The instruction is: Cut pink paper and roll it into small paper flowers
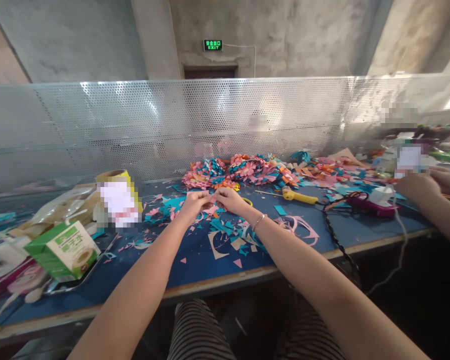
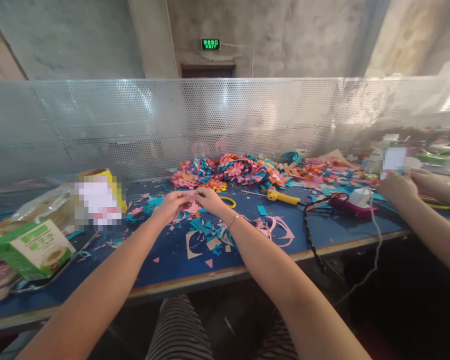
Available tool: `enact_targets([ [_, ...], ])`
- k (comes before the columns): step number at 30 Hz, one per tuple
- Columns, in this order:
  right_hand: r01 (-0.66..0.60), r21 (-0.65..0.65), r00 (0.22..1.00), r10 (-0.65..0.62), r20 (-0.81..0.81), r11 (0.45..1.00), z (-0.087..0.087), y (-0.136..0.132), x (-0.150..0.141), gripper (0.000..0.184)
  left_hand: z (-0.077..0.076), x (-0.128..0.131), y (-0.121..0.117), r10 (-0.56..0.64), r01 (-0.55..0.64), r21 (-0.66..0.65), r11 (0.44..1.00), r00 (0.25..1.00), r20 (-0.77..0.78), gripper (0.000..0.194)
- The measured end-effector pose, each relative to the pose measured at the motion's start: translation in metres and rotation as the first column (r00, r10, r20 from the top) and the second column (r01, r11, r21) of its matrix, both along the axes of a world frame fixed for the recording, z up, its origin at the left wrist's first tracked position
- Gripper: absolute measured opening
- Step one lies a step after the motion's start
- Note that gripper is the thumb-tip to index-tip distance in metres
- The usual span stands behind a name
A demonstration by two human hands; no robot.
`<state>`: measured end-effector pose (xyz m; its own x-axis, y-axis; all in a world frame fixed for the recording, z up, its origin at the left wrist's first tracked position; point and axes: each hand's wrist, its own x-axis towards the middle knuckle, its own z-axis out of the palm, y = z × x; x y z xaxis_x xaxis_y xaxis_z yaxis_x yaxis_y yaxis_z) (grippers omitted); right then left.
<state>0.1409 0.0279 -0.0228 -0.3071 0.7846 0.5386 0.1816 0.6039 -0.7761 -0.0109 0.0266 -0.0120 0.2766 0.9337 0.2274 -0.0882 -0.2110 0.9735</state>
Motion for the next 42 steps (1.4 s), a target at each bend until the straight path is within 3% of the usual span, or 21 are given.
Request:
enact_targets([
  [5,-0.027,0.015,1.000,0.027,-0.008,1.000,0.001,-0.001,-0.001,0.024,0.002,-0.001,-0.003,-0.035,0.039,0.058,0.998,0.997,-0.068,0.024],
  [12,-0.073,-0.071,0.997,0.071,-0.034,0.995,-0.003,0.002,-0.001,0.026,0.001,-0.005,0.000,-0.009,0.037,0.182,0.983,0.988,-0.154,0.021],
  [16,-0.045,0.010,0.998,0.044,0.038,0.999,-0.002,0.000,0.001,0.026,0.000,-0.004,0.002,0.032,0.011,0.221,0.975,0.981,-0.193,0.021],
  [18,0.028,0.107,0.996,-0.037,0.087,0.994,0.000,-0.002,0.002,0.026,0.000,-0.003,0.001,0.070,-0.041,0.178,0.983,0.984,-0.165,0.023],
  [21,0.162,0.309,0.967,-0.213,0.138,0.937,0.002,-0.002,0.004,0.024,0.001,-0.001,-0.001,0.122,-0.124,-0.019,0.992,0.990,-0.068,0.028],
  [24,0.213,0.462,0.948,-0.296,0.114,0.861,0.001,0.001,0.006,0.018,0.004,0.001,-0.006,0.073,-0.057,-0.232,0.971,0.996,0.061,0.032],
  [27,0.200,0.518,0.954,-0.286,0.092,0.832,-0.003,0.003,0.005,0.019,0.008,0.002,-0.010,0.040,-0.001,-0.248,0.969,0.988,0.152,0.021],
  [33,0.221,0.463,0.956,-0.284,0.071,0.858,-0.005,0.001,-0.001,0.029,0.005,0.002,-0.008,0.076,-0.054,-0.117,0.992,0.980,0.187,0.022],
  [38,0.269,0.289,0.954,-0.296,0.052,0.919,-0.001,-0.004,-0.004,0.020,0.002,0.001,-0.005,0.136,-0.136,-0.012,0.991,0.982,0.133,0.031],
  [42,0.274,0.237,0.958,-0.287,0.020,0.932,0.003,-0.006,-0.004,0.014,0.001,0.002,-0.004,0.117,-0.123,0.055,0.991,0.988,0.099,0.031],
])
